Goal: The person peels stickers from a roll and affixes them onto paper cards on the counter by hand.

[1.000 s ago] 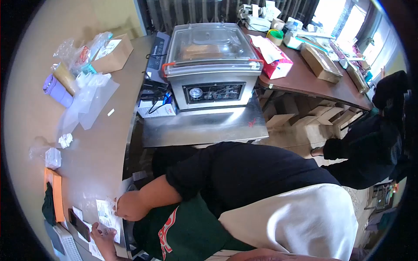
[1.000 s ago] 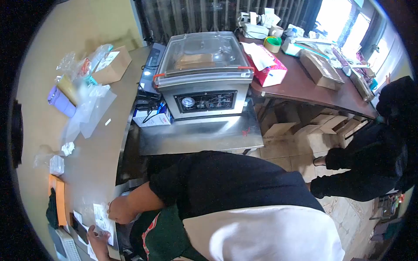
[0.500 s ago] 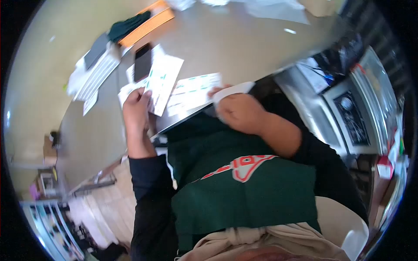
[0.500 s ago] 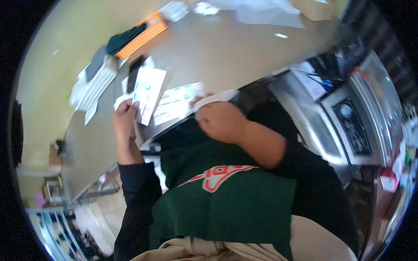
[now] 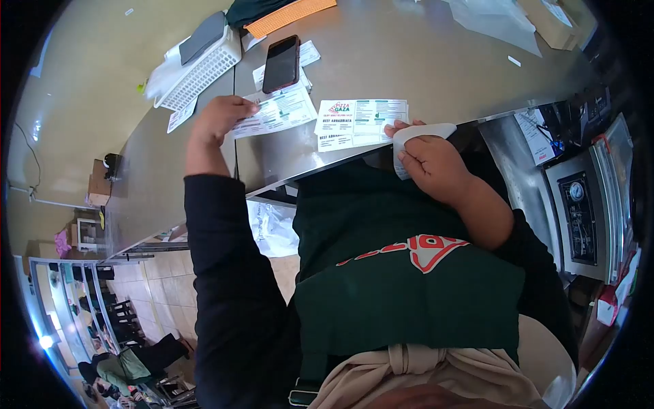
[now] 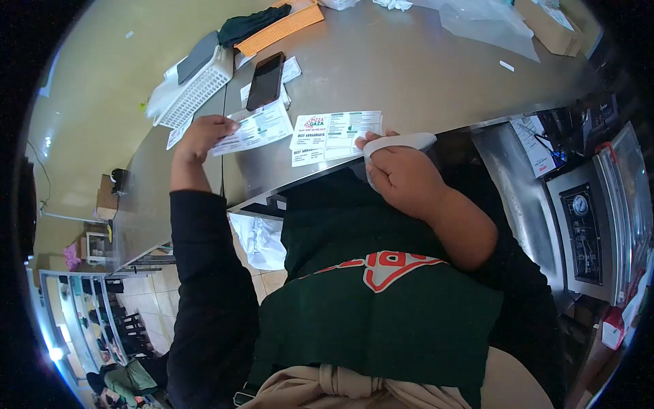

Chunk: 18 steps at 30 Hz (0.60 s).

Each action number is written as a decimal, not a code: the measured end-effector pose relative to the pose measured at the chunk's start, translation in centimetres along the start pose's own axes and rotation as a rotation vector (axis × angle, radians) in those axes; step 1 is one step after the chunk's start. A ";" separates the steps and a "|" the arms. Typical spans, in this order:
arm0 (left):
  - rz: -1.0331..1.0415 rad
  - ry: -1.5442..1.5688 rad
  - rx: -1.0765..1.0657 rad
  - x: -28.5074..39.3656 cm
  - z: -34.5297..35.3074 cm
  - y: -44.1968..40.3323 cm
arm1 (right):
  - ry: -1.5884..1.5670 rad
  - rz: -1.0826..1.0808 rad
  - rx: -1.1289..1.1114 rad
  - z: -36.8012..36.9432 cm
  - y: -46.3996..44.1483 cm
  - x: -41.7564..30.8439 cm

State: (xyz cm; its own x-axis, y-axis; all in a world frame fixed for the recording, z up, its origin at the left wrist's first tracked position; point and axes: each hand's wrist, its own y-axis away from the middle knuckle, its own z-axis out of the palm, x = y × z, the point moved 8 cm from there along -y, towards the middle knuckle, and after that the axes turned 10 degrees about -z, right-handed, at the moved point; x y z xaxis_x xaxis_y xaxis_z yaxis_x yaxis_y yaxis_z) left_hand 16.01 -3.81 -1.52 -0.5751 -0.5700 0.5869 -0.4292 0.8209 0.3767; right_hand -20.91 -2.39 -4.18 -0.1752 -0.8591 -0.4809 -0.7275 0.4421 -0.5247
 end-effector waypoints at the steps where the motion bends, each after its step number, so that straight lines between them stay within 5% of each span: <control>1: -0.014 -0.234 0.042 0.4 0.1 -1.1 | -0.003 0.002 0.002 0.1 0.1 0.1; 3: -0.037 -0.701 0.127 1.4 0.4 -3.5 | -0.011 -0.001 0.007 0.1 0.0 0.2; 6: -0.085 -0.736 0.235 1.2 -0.2 -5.9 | -0.027 0.001 0.007 0.0 0.0 0.2; 10: -0.190 -0.723 0.785 2.6 -1.7 -1.8 | -0.095 0.008 -0.003 -0.1 0.1 0.6; 12: -0.093 -0.717 1.161 5.2 -1.3 3.7 | -0.212 0.002 0.088 -0.6 0.1 0.9; 13: 0.098 -0.658 1.184 6.4 -0.4 5.1 | -0.295 -0.004 0.182 -1.1 0.2 0.9; 15: 0.468 -0.524 1.199 8.0 1.5 8.3 | -0.371 0.082 0.234 -1.6 0.6 1.5; 18: 0.736 -0.234 0.918 10.9 6.6 13.9 | -0.481 0.322 0.247 -2.6 1.3 2.2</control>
State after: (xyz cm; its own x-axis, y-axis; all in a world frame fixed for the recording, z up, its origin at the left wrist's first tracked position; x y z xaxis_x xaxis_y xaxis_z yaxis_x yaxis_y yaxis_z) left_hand -0.80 1.19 5.42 -0.9627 -0.0448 0.2669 -0.2261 0.6752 -0.7021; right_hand -23.97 -4.35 -4.11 0.0001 -0.4860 -0.8739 -0.5034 0.7551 -0.4200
